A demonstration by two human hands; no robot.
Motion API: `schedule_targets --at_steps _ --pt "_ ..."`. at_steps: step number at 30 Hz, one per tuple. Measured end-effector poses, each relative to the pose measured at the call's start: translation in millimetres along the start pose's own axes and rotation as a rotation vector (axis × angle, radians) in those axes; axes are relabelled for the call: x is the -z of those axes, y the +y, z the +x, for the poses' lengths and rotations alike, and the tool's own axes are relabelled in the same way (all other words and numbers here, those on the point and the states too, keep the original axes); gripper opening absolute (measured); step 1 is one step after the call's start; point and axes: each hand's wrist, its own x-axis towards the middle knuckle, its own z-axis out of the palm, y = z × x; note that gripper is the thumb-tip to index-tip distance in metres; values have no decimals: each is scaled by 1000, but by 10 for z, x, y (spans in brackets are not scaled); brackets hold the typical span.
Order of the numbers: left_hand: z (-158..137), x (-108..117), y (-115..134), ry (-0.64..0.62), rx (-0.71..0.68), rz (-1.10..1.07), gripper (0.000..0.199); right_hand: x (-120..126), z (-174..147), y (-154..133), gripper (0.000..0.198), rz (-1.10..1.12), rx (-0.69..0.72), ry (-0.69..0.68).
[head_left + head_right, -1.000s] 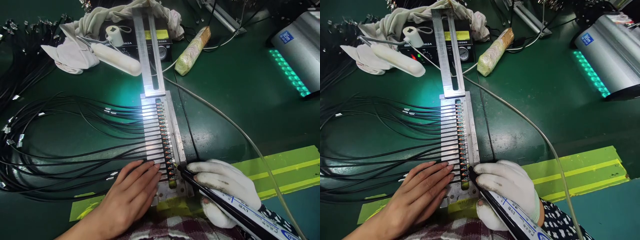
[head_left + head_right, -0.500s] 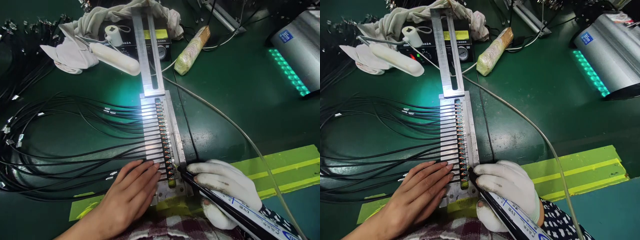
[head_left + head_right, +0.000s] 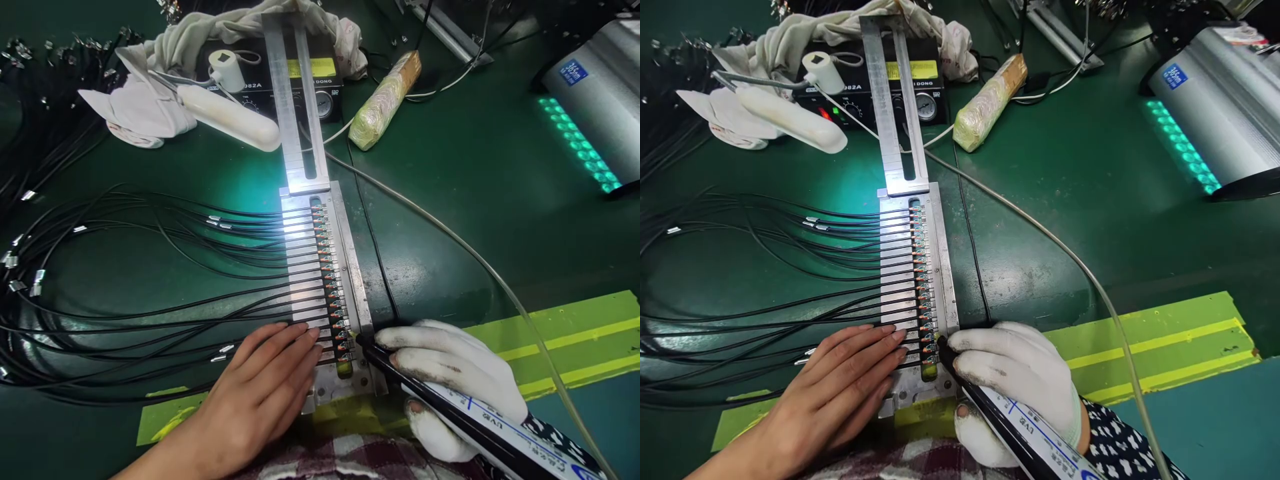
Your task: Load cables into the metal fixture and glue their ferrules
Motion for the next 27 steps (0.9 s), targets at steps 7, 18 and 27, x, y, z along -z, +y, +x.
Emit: schedule_targets --at_steps 7,18,27 --pt "-32 0 1 -12 -1 10 35 6 26 -2 16 2 5 -14" --pt "-65 -15 3 -10 -6 4 38 -23 4 36 17 16 -29 0" --pt "-61 26 15 -20 -36 -2 35 47 49 -49 21 -48 22 21"
